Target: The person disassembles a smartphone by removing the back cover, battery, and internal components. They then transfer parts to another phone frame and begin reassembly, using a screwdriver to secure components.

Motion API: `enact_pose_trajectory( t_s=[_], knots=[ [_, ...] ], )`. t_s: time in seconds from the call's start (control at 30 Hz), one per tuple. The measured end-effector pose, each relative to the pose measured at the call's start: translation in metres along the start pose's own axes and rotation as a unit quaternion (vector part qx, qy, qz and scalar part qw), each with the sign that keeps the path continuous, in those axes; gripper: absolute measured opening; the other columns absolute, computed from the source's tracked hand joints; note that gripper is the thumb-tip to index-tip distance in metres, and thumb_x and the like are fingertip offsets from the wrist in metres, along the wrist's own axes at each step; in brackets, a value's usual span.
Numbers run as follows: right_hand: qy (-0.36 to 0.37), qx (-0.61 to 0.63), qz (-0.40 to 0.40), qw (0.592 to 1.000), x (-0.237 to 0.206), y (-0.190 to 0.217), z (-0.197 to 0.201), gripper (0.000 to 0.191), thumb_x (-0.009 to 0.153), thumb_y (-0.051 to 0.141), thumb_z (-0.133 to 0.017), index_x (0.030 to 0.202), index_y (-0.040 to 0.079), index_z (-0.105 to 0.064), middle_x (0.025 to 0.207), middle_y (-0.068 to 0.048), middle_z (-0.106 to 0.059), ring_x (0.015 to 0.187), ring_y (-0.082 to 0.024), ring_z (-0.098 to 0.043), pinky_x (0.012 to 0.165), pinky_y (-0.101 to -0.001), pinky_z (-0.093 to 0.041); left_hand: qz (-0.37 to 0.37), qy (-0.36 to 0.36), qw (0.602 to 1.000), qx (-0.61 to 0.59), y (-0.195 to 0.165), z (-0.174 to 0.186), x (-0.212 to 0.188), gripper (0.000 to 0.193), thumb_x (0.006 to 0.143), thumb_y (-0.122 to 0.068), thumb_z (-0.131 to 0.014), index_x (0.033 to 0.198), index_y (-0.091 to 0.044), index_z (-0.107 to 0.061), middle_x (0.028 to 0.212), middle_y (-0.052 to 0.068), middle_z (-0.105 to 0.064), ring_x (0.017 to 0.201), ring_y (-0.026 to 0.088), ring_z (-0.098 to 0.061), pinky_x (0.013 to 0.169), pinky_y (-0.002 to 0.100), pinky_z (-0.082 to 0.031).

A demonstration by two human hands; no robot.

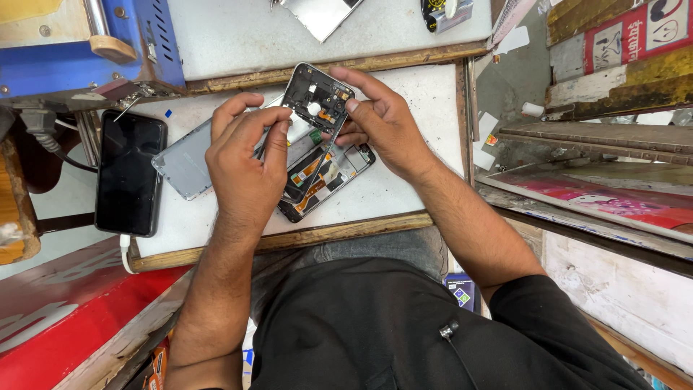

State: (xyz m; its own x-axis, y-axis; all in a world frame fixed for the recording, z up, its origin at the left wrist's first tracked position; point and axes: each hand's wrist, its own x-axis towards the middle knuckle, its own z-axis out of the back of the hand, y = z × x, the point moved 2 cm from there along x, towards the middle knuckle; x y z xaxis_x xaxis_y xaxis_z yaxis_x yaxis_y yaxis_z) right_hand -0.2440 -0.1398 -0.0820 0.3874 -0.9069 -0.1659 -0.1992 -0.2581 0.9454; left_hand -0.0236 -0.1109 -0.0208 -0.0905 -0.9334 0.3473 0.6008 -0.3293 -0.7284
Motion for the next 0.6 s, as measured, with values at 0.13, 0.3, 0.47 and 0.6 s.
enact_pose_trajectory(
  t_s=[0.13, 0.3, 0.47, 0.6],
  knots=[
    [-0.001, -0.007, 0.006, 1.0, 0.0006, 0.001, -0.0011, 0.051, 0.113, 0.021, -0.048, 0.161, 0.009, -0.036, 0.123, -0.017, -0.072, 0.102, -0.021, -0.077, 0.083, -0.0288, -0.067, 0.007, 0.005, 1.0, -0.006, 0.0002, 0.0016, -0.0008, 0.013, 0.099, 0.0, -0.075, 0.111, -0.005, -0.076, 0.107, 0.012, -0.076, 0.124, 0.026, -0.066, 0.091, 0.036, -0.058],
    [-0.004, -0.018, 0.003, 1.0, 0.0021, -0.0024, -0.0008, 0.049, 0.113, 0.021, -0.048, 0.159, 0.009, -0.039, 0.121, -0.017, -0.073, 0.1, -0.021, -0.078, 0.082, -0.0286, -0.067, -0.002, 0.017, 1.0, -0.001, -0.0008, 0.004, 0.0001, 0.015, 0.099, 0.002, -0.072, 0.113, -0.004, -0.076, 0.11, 0.011, -0.075, 0.125, 0.026, -0.062, 0.098, 0.038, -0.055],
    [0.001, -0.012, 0.007, 1.0, 0.002, -0.0041, 0.0011, 0.049, 0.113, 0.022, -0.049, 0.159, 0.009, -0.039, 0.119, -0.017, -0.073, 0.1, -0.021, -0.078, 0.082, -0.029, -0.067, -0.023, 0.041, 0.999, 0.016, -0.0022, 0.0, 0.0004, 0.027, 0.097, 0.009, -0.065, 0.114, -0.007, -0.079, 0.103, 0.01, -0.068, 0.12, 0.027, -0.058, 0.099, 0.039, -0.053],
    [-0.001, -0.011, 0.006, 1.0, 0.0024, -0.0043, 0.0022, 0.048, 0.113, 0.022, -0.048, 0.159, 0.008, -0.04, 0.118, -0.017, -0.073, 0.1, -0.021, -0.077, 0.083, -0.029, -0.068, -0.023, 0.038, 0.999, -0.002, -0.0007, -0.002, 0.0011, 0.021, 0.099, 0.008, -0.066, 0.109, -0.006, -0.077, 0.105, 0.008, -0.07, 0.121, 0.027, -0.058, 0.099, 0.039, -0.053]
  ],
)
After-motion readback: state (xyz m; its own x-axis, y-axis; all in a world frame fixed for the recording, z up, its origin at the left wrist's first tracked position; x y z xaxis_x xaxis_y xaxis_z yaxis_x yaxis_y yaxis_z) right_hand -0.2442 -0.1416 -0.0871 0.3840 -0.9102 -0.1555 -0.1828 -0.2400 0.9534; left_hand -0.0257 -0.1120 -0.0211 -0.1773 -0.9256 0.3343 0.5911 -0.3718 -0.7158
